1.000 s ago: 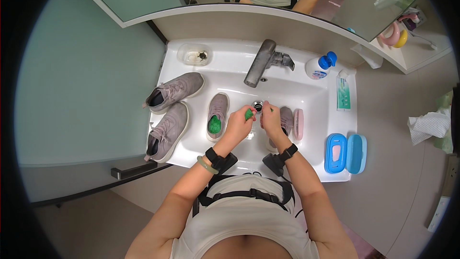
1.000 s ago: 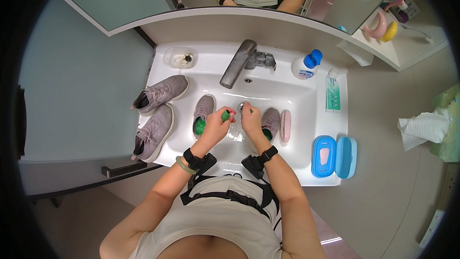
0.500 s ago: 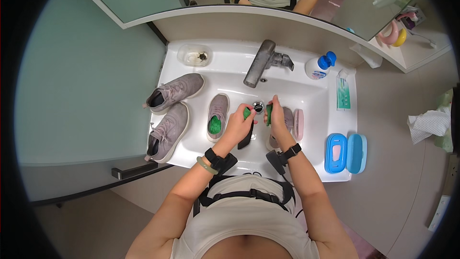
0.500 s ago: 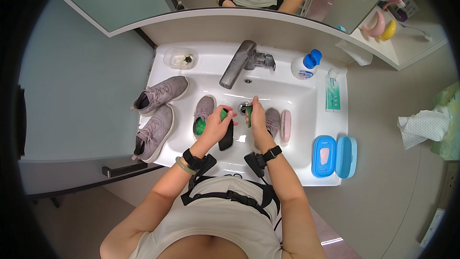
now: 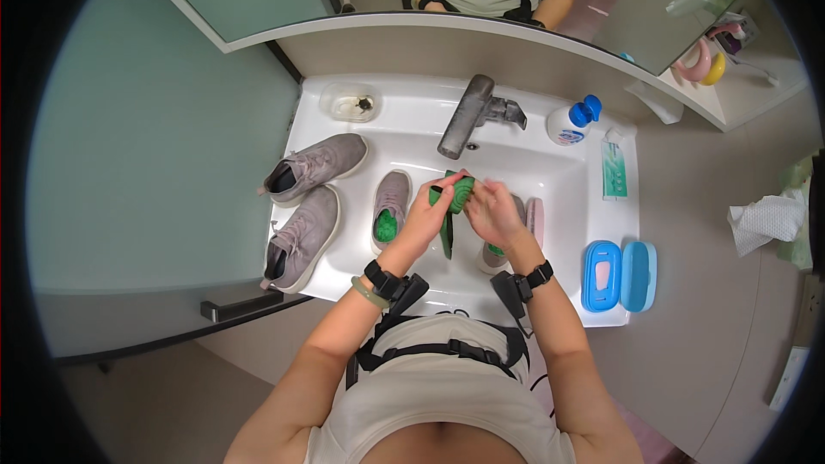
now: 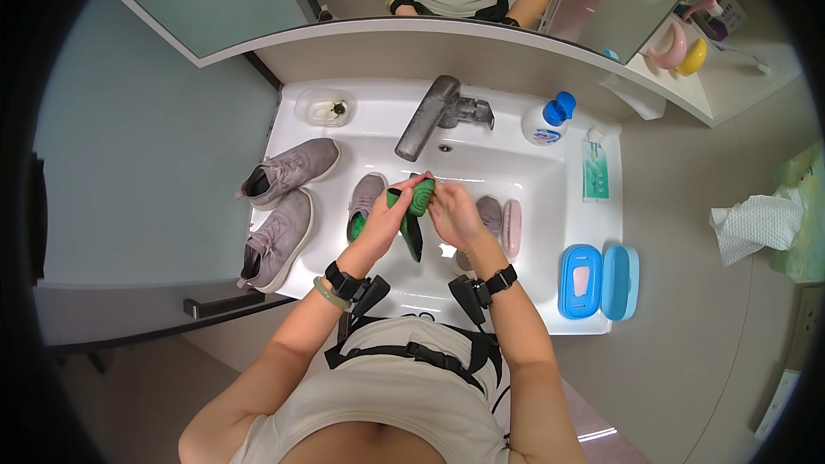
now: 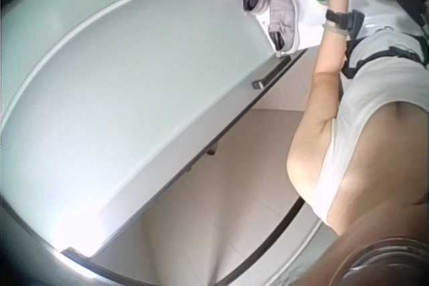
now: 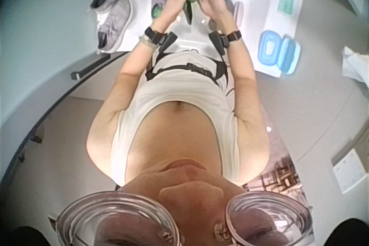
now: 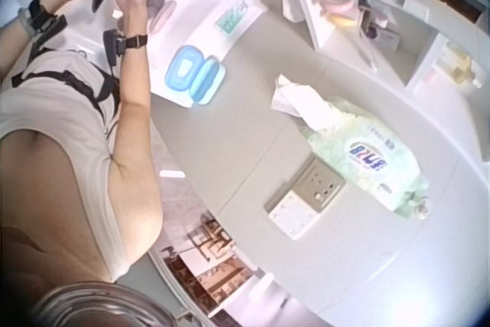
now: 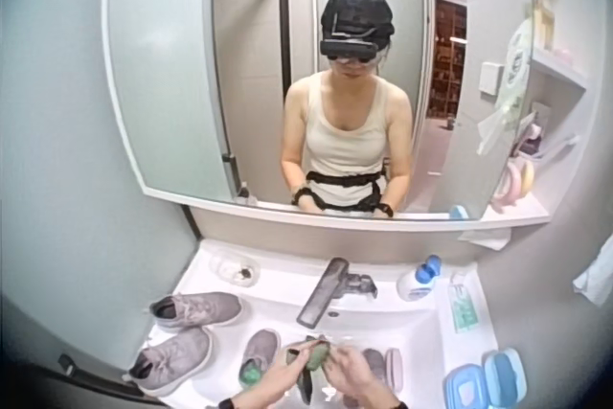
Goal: The person cleans shoe insoles in a sink using a brush. They rinse the insoles under the faucet and scrub them with the brush, handling them one at a time.
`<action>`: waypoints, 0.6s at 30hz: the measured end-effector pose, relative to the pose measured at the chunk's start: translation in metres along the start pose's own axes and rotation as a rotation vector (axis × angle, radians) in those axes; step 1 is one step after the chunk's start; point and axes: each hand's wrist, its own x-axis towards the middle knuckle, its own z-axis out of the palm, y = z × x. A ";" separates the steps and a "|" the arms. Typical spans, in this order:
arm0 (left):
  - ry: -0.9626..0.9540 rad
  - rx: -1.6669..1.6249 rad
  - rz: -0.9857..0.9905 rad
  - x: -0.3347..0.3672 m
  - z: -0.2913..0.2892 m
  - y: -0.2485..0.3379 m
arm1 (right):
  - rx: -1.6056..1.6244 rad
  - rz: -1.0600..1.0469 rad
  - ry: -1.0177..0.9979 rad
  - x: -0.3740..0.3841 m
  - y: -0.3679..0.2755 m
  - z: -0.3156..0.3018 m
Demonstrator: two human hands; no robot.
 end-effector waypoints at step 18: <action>0.123 -0.690 -0.185 -0.001 -0.012 -0.019 | -0.526 -0.033 0.514 -0.012 0.024 -0.035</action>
